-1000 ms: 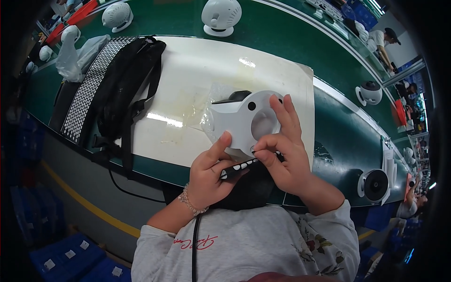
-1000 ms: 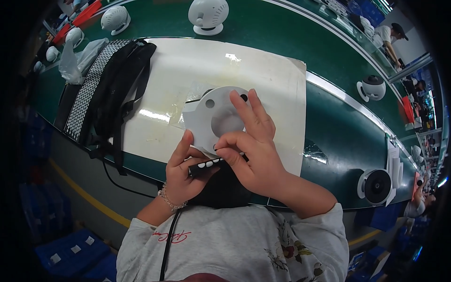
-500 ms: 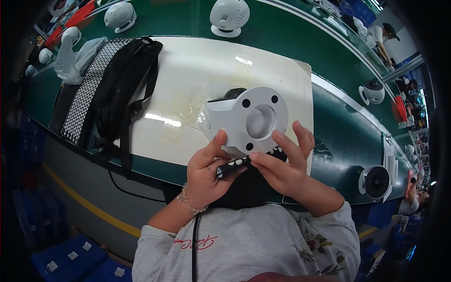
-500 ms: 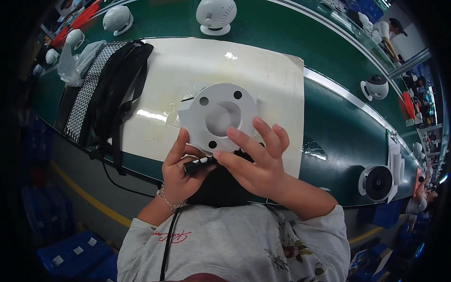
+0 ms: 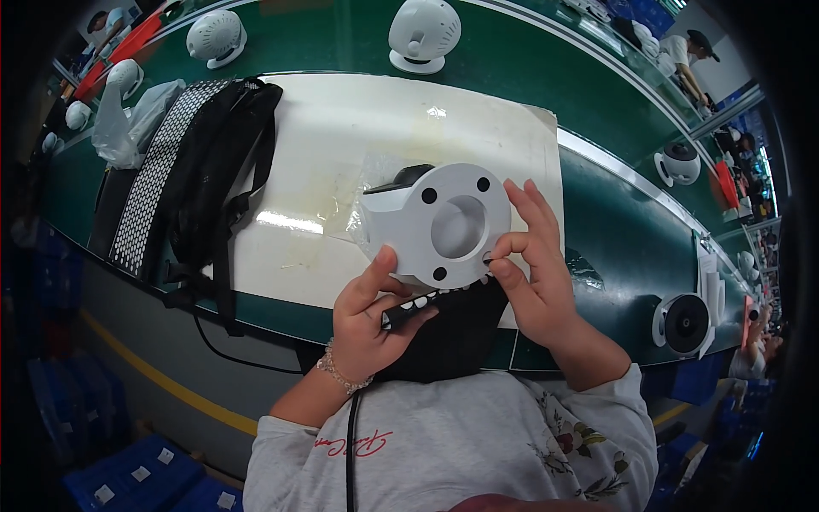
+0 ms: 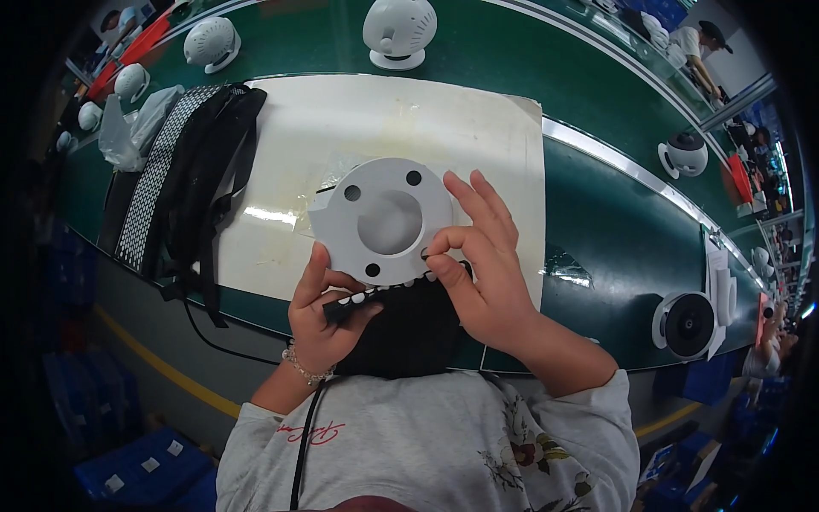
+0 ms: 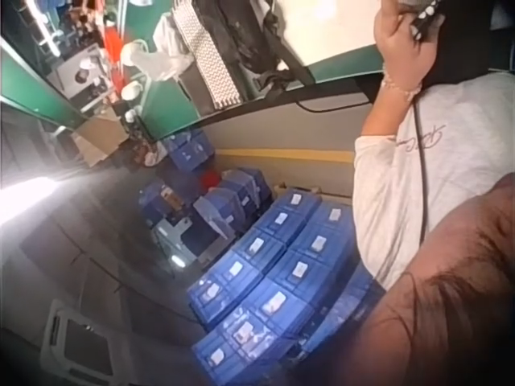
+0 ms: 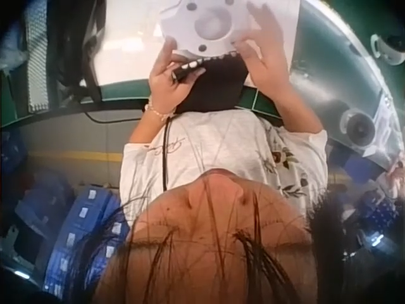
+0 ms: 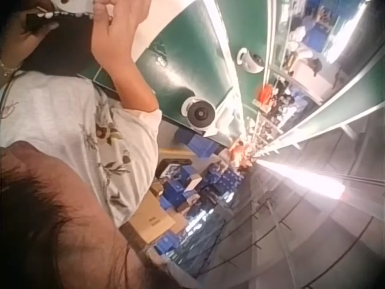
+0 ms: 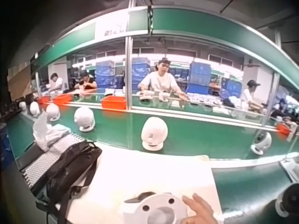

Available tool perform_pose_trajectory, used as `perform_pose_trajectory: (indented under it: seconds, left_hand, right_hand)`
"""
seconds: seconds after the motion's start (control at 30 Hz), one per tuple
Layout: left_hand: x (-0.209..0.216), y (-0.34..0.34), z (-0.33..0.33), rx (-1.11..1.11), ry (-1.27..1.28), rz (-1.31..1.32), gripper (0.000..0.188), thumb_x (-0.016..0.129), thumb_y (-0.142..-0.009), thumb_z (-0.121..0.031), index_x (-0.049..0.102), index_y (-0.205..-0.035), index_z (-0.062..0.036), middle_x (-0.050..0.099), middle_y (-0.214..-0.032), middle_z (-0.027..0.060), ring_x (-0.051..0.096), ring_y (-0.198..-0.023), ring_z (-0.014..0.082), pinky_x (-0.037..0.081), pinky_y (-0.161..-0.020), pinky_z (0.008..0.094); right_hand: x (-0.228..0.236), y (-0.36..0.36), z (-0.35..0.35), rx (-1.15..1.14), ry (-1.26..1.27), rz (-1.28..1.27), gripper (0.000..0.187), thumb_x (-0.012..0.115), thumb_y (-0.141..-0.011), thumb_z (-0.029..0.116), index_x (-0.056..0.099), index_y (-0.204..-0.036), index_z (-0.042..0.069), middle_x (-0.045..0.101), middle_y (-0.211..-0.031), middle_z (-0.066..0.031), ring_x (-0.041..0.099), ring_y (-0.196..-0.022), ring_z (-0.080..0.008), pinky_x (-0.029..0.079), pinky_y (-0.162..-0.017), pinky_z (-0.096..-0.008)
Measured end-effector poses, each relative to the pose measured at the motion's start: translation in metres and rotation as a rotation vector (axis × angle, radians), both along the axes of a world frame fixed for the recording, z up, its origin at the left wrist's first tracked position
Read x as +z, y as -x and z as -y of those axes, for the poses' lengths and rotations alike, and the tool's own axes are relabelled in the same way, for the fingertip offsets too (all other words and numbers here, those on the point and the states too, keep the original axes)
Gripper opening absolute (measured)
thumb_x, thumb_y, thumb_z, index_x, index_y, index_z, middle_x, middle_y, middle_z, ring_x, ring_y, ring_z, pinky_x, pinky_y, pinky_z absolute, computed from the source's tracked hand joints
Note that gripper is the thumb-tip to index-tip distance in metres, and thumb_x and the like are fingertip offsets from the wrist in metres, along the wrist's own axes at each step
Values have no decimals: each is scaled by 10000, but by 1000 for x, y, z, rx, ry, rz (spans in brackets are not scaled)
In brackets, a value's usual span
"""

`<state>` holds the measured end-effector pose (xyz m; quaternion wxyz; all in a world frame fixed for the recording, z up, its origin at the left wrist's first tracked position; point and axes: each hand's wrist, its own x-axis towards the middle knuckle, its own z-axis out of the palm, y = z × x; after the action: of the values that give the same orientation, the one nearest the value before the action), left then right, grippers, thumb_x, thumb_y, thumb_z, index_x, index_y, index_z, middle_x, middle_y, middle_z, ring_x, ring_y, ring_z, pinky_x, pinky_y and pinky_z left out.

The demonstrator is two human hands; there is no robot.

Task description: Assembling and inspecting spherical camera housings on a factory assembly line.

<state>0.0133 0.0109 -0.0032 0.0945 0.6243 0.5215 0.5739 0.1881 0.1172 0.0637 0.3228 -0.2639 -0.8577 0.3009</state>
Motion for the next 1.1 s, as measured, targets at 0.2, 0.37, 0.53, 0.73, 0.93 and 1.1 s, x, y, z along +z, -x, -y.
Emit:
perform_pose_trajectory:
  seconds: [0.2, 0.37, 0.53, 0.73, 0.93, 1.1]
  left_hand:
    - [3, -2, -1, 13, 12, 3, 195, 741, -569, 3, 581, -672, 44, 394, -1305, 142, 587, -664, 162, 480, -591, 272]
    - [5, -4, -1, 21, 23, 2, 188, 738, -572, 6, 599, -692, 46, 383, -1315, 137, 591, -665, 163, 484, -603, 274]
    - [0, -3, -1, -41, -27, 32, 231, 752, -556, 7, 601, -729, 23, 371, -1317, 166, 603, -691, 180, 493, -626, 279]
    - [-5, 4, 3, -124, -56, 92, 305, 770, -559, -15, 577, -792, -46, 372, -1309, 178, 584, -879, 218, 494, -632, 277]
    - [2, 5, 2, -123, 5, 83, 318, 762, -575, -11, 564, -821, -50, 419, -1266, 172, 583, -866, 219, 492, -632, 275]
    - [7, 0, -2, -137, 141, 104, 290, 751, -585, 1, 560, -799, -34, 472, -1210, 168, 585, -845, 218, 489, -631, 271]
  right_hand:
    - [0, -6, 0, -67, -263, 134, 103, 538, -814, 134, 601, -876, 82, 438, -1265, -156, 304, -1242, -331, 147, -1001, -425]
    - [-17, -20, -3, -91, -778, 223, 228, 557, -799, 186, 614, -1005, 107, 501, -1187, -137, 374, -1183, -296, 189, -988, -411]
    - [-16, -3, -9, 106, 935, -411, 526, 641, -762, 264, 455, -1167, -14, 577, -963, -62, 480, -1061, -212, 369, -901, -319]
    - [-1, -19, -67, 80, 1201, -605, 362, 566, -798, 154, 485, -1106, -19, 588, -951, -67, 563, -884, -149, 438, -816, -283]
    - [-19, -50, -181, -397, 538, -507, 231, 511, -828, 161, 566, -997, 14, 583, -922, -79, 538, -883, -189, 430, -769, -351]
    - [-89, -95, -252, -943, -442, 522, 244, 471, -815, 166, 581, -1026, 113, 579, -975, -81, 519, -936, -270, 425, -773, -372]
